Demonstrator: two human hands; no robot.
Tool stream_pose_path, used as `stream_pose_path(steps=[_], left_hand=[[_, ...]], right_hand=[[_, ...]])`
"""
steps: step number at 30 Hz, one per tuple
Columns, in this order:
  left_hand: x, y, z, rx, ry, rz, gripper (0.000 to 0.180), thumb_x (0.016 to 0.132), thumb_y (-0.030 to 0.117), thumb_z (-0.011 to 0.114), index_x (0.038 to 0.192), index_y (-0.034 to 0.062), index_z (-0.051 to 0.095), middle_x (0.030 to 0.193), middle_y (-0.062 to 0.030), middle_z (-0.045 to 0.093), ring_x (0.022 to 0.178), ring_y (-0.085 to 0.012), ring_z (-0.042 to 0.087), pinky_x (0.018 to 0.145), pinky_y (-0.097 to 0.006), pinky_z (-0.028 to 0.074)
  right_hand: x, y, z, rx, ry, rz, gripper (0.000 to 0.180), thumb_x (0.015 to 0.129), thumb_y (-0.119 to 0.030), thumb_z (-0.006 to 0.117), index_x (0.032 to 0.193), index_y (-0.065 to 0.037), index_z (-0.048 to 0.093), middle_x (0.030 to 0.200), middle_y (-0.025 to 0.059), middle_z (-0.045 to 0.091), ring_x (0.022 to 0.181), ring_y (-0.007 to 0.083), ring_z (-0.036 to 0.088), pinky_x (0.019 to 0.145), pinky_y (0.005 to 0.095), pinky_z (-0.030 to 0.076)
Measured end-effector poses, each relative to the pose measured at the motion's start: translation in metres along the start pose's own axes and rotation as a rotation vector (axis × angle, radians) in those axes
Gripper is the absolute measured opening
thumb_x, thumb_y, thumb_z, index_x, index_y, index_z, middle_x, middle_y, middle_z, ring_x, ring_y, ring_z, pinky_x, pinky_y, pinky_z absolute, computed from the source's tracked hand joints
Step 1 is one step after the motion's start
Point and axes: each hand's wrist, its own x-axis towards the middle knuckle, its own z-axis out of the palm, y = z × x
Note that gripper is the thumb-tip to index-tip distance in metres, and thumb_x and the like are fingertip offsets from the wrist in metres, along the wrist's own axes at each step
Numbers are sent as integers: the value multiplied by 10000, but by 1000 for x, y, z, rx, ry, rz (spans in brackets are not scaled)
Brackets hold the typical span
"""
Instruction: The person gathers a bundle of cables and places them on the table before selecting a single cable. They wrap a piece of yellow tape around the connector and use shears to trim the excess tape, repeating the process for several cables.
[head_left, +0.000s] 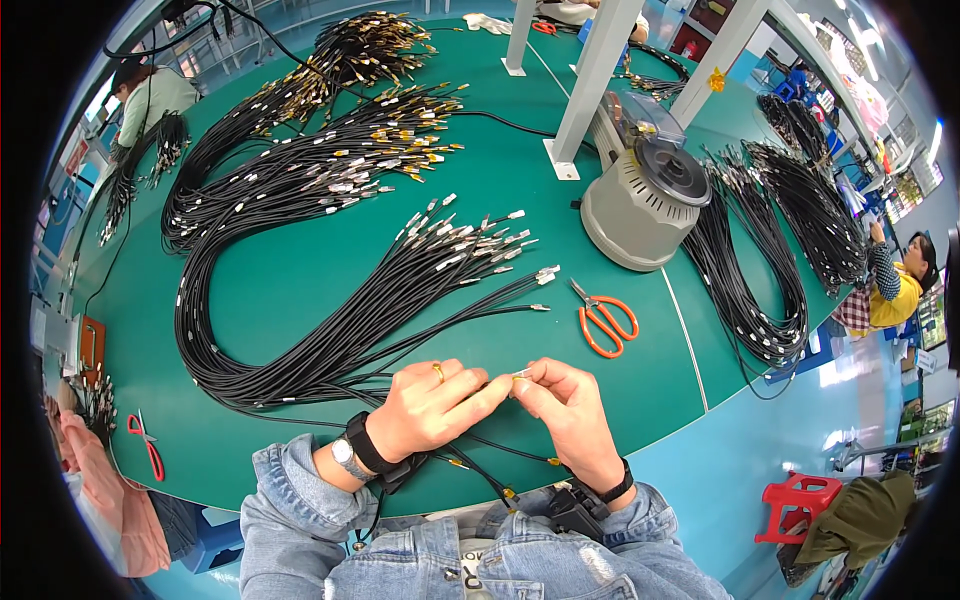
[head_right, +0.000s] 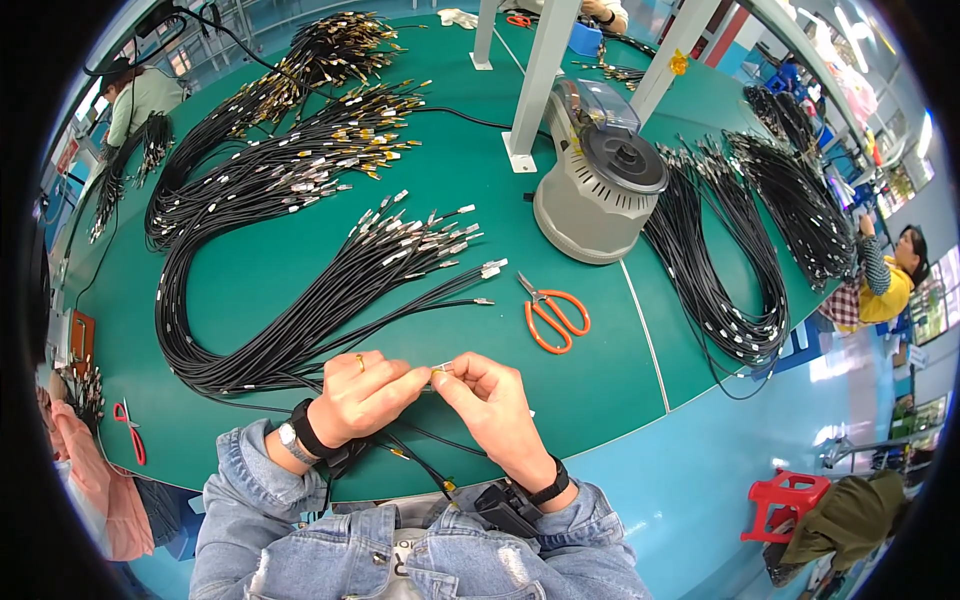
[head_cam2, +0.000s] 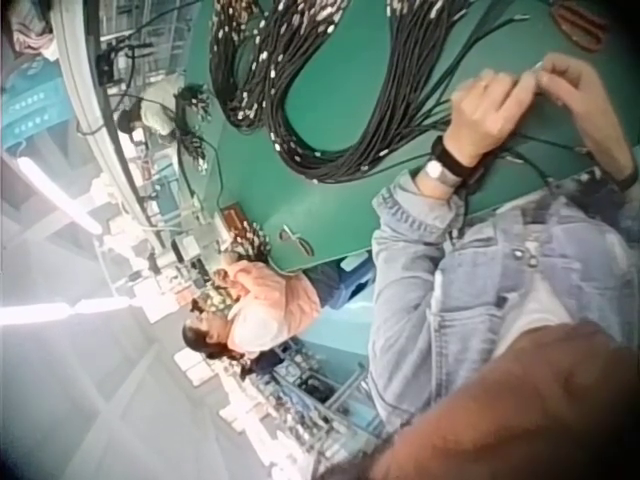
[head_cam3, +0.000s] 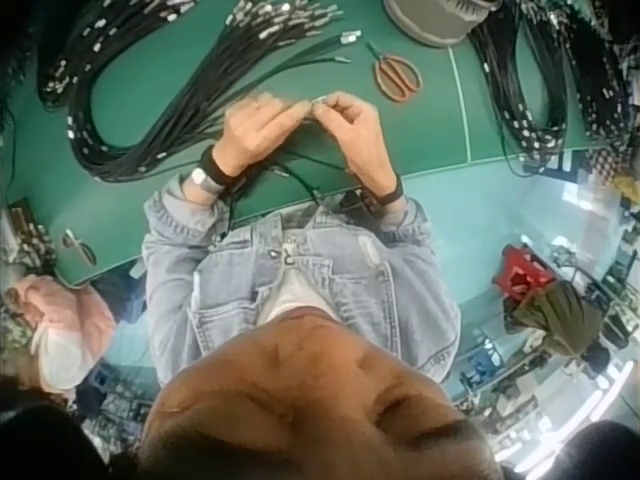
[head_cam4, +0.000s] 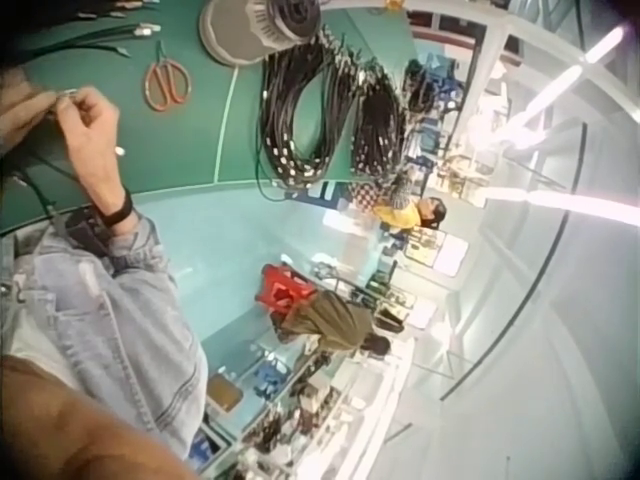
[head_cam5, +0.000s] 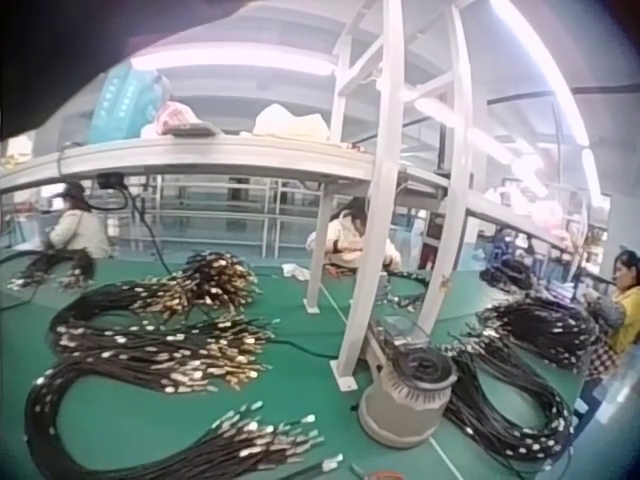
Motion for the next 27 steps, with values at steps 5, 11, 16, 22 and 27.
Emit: stream_pose_path(steps=[5,11,16,22,27], left_hand=[[-2,2,-2,34,-26,20,406,636,8,724,1023,81,627,686,21,554,463,-87,449,389,-226,338],[-5,2,0,27,7,-17,457,624,-11,722,1062,73,620,673,19,553,466,-91,463,392,-225,350],[-4,2,0,6,8,-46,458,632,-30,714,1068,64,612,666,14,562,471,-105,481,395,-230,356],[-2,2,2,6,32,-76,442,642,-42,705,1062,58,611,682,9,581,477,-116,499,407,-238,367],[-2,3,2,0,17,-91,428,641,-52,705,1046,53,612,679,6,590,492,-119,520,420,-244,380]], right_hand=[[-2,-6,2,3,-26,-7,81,861,-80,590,862,0,602,769,-23,584,676,27,481,590,184,377],[-7,-9,1,-9,-31,-14,108,857,-68,573,917,15,608,755,-2,572,667,54,470,595,201,370],[-6,-3,-6,222,-89,103,172,867,-72,554,997,38,579,735,17,542,650,86,453,610,223,373],[-7,0,0,293,-92,102,183,878,-73,551,1022,39,540,736,16,520,644,91,440,624,232,374],[-5,7,4,201,-52,40,144,883,-95,568,961,26,559,724,9,521,640,86,440,618,228,372]])
